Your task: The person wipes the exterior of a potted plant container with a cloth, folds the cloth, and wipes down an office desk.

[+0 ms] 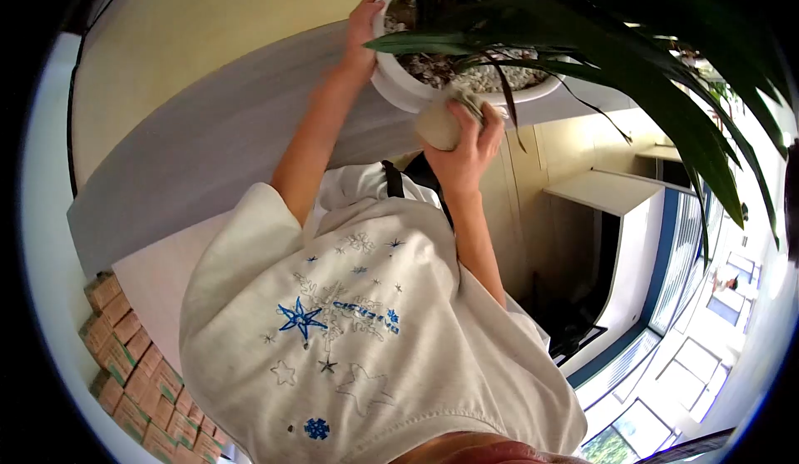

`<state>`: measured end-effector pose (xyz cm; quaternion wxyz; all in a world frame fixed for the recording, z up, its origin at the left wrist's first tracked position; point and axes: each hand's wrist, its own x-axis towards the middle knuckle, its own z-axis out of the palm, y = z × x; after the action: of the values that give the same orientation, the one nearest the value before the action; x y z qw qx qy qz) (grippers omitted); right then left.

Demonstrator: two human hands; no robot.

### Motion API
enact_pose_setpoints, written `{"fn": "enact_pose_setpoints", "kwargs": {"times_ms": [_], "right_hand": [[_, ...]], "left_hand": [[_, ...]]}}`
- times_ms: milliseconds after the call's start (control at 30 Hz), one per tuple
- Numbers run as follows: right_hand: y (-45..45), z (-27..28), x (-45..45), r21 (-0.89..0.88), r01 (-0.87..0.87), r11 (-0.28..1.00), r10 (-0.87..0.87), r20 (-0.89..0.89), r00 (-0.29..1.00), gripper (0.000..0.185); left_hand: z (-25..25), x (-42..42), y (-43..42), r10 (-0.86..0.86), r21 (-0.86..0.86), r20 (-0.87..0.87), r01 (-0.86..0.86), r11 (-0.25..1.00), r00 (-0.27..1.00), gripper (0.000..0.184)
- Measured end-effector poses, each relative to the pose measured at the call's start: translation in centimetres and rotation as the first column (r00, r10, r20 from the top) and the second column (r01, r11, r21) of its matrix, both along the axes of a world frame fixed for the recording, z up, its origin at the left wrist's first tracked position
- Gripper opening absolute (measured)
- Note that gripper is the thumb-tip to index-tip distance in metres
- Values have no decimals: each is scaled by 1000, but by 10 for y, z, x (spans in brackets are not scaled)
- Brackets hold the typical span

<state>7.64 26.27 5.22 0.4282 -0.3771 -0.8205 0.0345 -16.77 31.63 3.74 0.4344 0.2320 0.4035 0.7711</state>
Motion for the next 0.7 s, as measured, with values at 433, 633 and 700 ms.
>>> {"fn": "enact_pose_setpoints", "kwargs": {"times_ms": [433,633,700], "right_hand": [[4,-65,-14,340,-98,935,81,62,995,40],[-5,-99,-4,72,-125,990,112,158,981,45],[-12,-87,-6,-10,-93,996,93,3,996,59]], "left_hand": [[-12,-1,4,25,120,-129,-10,993,991,47],[-8,4,2,83,101,-104,-73,992,991,47],[-7,4,0,32,95,-85,-23,995,996,47]]}}
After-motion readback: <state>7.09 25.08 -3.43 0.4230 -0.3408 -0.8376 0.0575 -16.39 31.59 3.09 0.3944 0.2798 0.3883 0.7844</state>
